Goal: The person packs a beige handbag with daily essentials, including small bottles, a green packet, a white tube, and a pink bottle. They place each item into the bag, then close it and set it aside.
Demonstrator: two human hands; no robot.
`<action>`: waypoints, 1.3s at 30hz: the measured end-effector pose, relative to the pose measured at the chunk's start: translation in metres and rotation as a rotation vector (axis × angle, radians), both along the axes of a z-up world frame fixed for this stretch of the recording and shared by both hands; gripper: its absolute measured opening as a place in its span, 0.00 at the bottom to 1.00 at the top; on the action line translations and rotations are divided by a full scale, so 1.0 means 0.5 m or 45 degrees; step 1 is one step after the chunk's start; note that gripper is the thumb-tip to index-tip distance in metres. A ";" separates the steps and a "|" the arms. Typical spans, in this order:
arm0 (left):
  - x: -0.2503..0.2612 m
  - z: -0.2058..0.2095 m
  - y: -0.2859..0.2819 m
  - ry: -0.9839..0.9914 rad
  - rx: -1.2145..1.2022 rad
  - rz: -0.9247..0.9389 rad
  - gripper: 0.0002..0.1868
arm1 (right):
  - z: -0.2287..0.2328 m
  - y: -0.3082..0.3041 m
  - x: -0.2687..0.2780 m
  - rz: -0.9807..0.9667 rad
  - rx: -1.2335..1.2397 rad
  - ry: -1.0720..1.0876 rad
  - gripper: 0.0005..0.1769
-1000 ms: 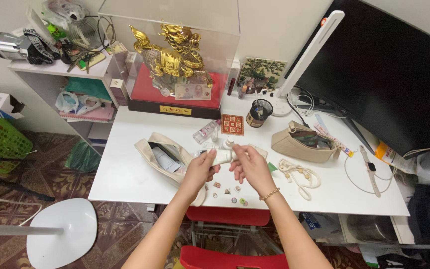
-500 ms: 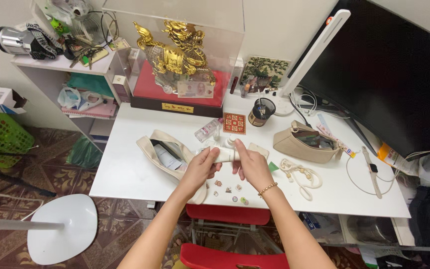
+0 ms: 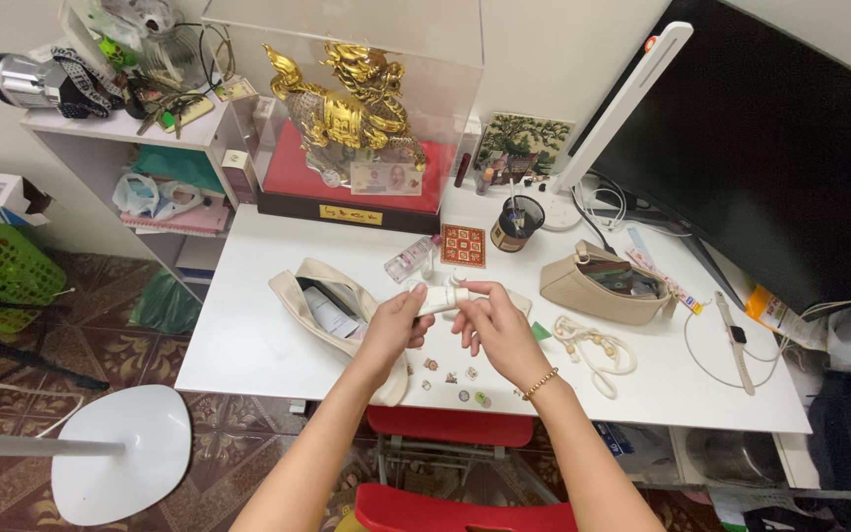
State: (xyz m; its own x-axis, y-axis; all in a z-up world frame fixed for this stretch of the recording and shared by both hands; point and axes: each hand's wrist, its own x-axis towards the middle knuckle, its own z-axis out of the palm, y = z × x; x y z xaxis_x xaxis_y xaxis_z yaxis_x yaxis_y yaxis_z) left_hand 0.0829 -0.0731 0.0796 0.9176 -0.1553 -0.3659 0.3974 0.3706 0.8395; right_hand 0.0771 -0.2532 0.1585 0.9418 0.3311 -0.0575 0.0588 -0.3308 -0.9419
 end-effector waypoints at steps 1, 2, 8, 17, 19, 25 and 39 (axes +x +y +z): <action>0.001 0.000 0.002 -0.018 -0.003 -0.024 0.20 | 0.000 -0.001 0.002 -0.016 -0.041 -0.007 0.23; 0.001 0.000 0.005 -0.034 -0.004 -0.049 0.20 | -0.002 -0.002 0.005 -0.047 -0.130 0.007 0.22; -0.017 0.013 -0.005 -0.037 -0.073 -0.263 0.16 | -0.049 -0.011 0.021 -0.215 -0.576 -0.101 0.29; -0.022 0.030 0.001 -0.711 0.883 -0.087 0.15 | -0.117 -0.029 0.076 -0.198 0.169 0.758 0.33; -0.009 0.028 -0.001 -0.638 0.809 -0.003 0.16 | -0.105 -0.004 0.079 -0.339 0.092 0.644 0.38; 0.030 0.017 -0.008 -0.404 0.397 0.053 0.17 | -0.093 0.040 0.109 -0.408 0.346 0.555 0.32; -0.016 0.029 0.120 -0.623 1.213 0.159 0.14 | -0.192 0.058 0.147 -0.086 0.114 0.924 0.29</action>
